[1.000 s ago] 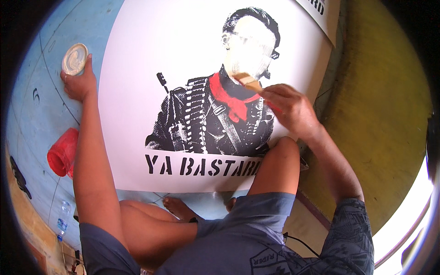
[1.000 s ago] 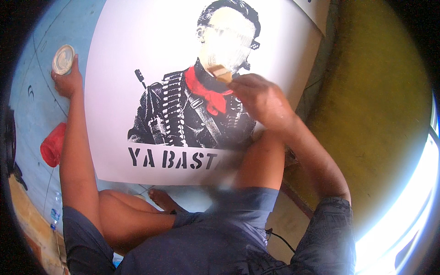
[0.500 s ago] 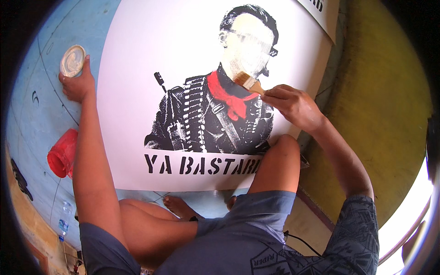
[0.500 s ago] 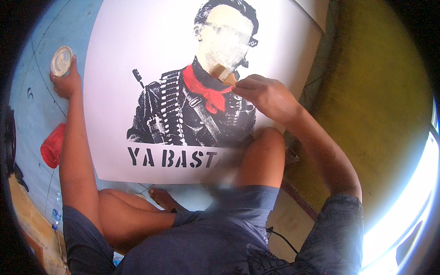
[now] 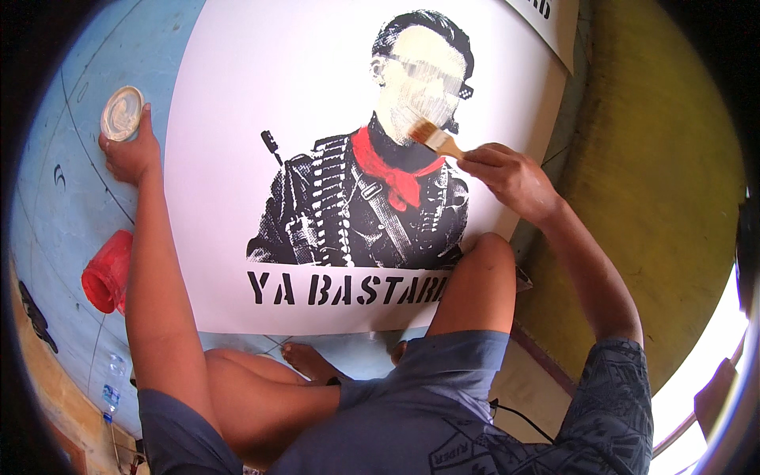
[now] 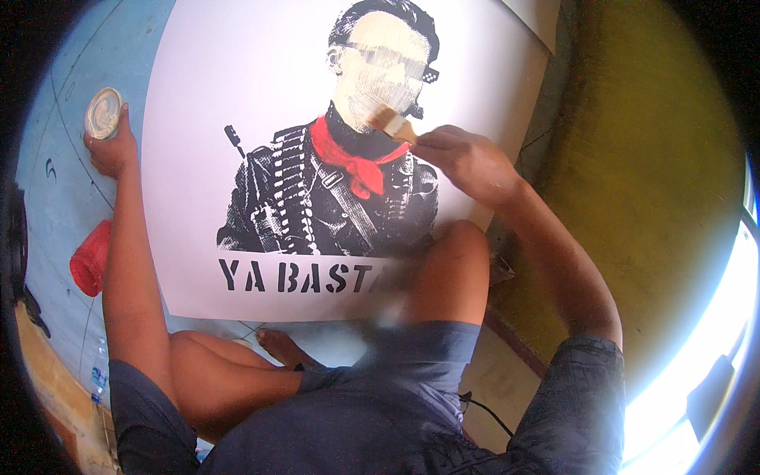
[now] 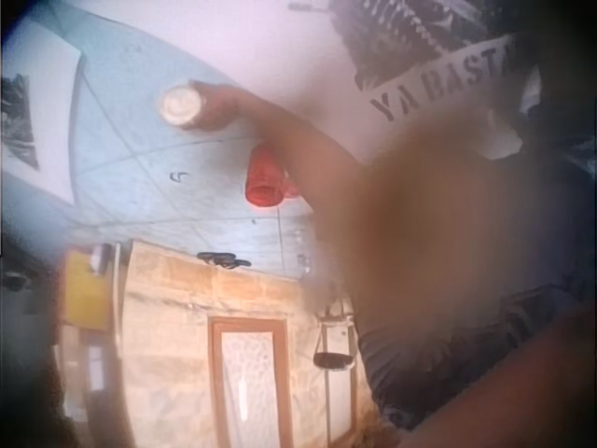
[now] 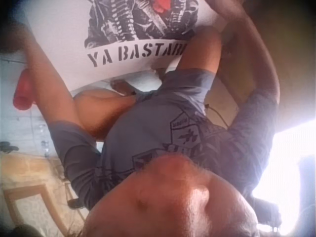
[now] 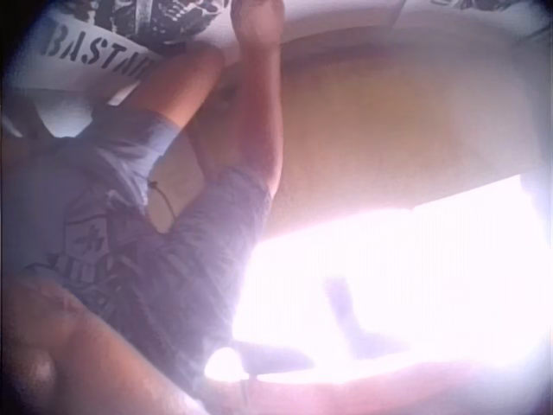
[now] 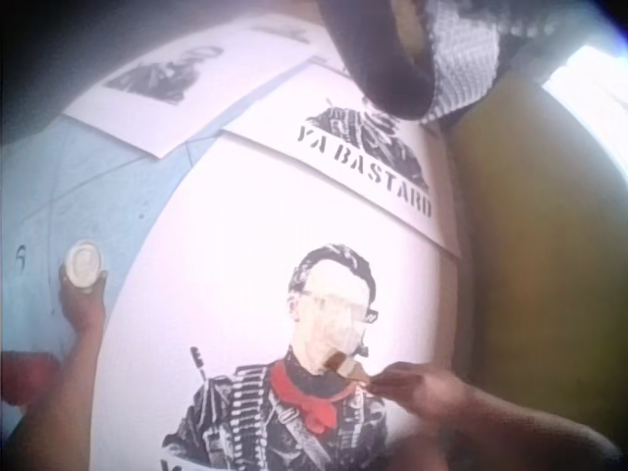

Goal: The person sits on the floor and uses a paintbrush to apply white paint to the face area of a printed poster featuring a man in uniform. The person repeatedly dips the brush into a small container and continues painting the same region.

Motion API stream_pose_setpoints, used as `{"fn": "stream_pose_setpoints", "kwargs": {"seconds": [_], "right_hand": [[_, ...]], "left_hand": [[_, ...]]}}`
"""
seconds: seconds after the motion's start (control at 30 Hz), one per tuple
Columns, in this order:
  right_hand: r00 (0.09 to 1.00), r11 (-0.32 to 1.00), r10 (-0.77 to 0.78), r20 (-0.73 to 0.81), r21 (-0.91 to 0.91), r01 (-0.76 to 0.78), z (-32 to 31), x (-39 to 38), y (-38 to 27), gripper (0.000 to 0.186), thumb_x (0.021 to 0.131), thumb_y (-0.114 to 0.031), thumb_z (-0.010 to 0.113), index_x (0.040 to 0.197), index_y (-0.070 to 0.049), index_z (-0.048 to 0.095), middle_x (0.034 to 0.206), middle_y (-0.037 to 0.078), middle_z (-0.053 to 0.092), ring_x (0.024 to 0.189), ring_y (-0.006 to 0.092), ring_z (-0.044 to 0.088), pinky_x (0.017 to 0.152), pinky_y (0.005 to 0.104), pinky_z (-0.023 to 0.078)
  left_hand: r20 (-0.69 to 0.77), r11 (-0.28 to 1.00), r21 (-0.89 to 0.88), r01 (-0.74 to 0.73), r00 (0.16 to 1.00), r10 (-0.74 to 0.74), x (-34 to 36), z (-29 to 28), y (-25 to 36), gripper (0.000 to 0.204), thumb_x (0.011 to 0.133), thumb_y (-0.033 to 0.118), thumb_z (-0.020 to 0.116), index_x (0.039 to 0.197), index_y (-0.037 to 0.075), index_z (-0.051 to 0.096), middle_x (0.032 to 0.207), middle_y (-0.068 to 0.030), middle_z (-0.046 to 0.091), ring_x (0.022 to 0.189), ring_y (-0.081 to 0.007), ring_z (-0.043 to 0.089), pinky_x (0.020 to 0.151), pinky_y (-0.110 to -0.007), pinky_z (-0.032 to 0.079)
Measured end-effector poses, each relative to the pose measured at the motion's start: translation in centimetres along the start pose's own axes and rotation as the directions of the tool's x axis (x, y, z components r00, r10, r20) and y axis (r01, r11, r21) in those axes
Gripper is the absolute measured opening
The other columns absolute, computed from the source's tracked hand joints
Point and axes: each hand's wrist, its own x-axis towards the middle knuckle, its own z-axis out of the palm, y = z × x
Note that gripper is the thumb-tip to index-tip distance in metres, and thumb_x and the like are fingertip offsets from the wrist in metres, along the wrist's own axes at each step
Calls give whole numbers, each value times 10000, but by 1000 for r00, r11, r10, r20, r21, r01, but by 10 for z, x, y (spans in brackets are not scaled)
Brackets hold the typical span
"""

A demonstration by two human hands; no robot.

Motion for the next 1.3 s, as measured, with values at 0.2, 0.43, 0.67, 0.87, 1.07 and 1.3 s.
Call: {"fn": "stream_pose_setpoints", "kwargs": {"seconds": [0.2,0.43,0.67,0.87,1.07,1.3], "right_hand": [[998,998,60,-25,20,-60,-23,-1,3,371,796,41,708,1155,-54,716,1113,97,708,1031,281,686,842,377,596],[995,992,61,-76,112,-52,1,16,-12,384,804,-2,736,1184,-51,706,1117,137,711,991,293,699,826,372,585],[819,915,397,-414,246,-319,-6,40,-10,239,871,-54,728,1109,-35,725,1085,151,714,870,309,722,772,378,591],[846,947,318,-427,186,-262,19,53,-13,245,871,-61,689,1115,-72,704,996,119,682,867,324,687,748,419,575],[932,936,279,-232,285,-209,12,34,-51,274,850,-41,692,1120,-79,707,1000,110,679,903,305,689,756,400,577],[796,928,367,-481,127,-350,-32,92,22,198,868,-72,719,1060,-25,727,963,148,704,825,310,703,752,386,567]], "left_hand": [[-10,1000,11,26,1000,-26,-2,-4,4,1051,671,667,842,1416,18,483,1360,-194,598,1285,-427,518,1076,-558,377],[-3,999,24,31,1000,-31,0,-5,8,1022,673,659,843,1401,29,501,1321,-185,627,1247,-424,550,1051,-548,403],[31,999,-31,33,999,-32,-2,-11,11,1027,675,646,849,1412,27,490,1325,-184,622,1257,-414,543,1053,-544,400],[-5,999,19,46,999,-46,-5,-7,14,1013,684,635,850,1413,32,489,1327,-186,619,1265,-414,536,1064,-542,392],[16,999,4,36,999,-36,-4,-12,10,1016,685,638,848,1420,39,483,1324,-182,623,1241,-415,551,1040,-533,413],[20,999,-15,32,999,-32,-5,-15,19,995,693,623,851,1414,39,491,1311,-182,634,1215,-421,568,1023,-540,422]]}}
